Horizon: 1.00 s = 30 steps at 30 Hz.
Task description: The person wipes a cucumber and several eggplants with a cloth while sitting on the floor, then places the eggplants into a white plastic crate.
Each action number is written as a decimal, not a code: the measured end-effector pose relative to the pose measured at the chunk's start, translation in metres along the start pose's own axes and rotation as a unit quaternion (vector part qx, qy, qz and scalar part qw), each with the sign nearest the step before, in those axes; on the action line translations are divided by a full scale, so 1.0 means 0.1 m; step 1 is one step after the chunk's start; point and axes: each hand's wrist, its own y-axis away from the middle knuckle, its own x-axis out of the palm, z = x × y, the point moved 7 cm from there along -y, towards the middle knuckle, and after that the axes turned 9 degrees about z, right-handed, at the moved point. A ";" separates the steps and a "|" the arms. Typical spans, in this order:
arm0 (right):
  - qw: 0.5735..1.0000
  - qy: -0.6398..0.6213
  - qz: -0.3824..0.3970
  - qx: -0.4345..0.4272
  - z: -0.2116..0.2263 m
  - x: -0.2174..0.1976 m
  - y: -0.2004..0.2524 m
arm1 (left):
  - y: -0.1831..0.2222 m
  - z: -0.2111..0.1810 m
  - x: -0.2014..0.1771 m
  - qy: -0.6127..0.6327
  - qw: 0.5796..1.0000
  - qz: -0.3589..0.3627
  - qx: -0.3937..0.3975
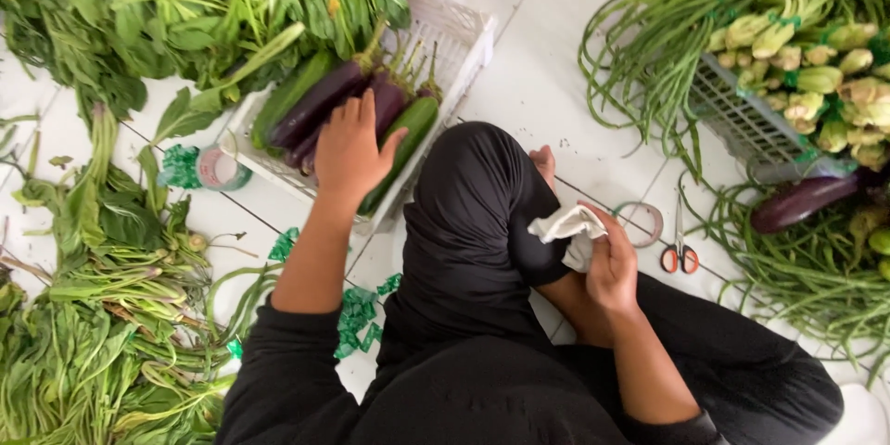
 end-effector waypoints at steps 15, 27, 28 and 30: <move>0.998 -0.044 0.002 0.048 -0.10 -0.06 -0.01 | -0.04 -0.66 -0.54 0.127 0.960 -0.217 0.123; 0.993 0.037 -0.051 0.098 0.08 -1.13 0.31 | -0.36 -3.10 -0.66 0.208 0.864 0.004 0.458; 0.990 0.044 -0.076 0.114 0.02 -1.29 0.41 | -0.37 -3.28 -0.61 0.207 0.862 0.039 0.461; 0.972 0.058 -0.142 0.176 -0.28 -1.54 0.65 | -0.36 -3.52 -0.30 0.205 0.859 0.085 0.461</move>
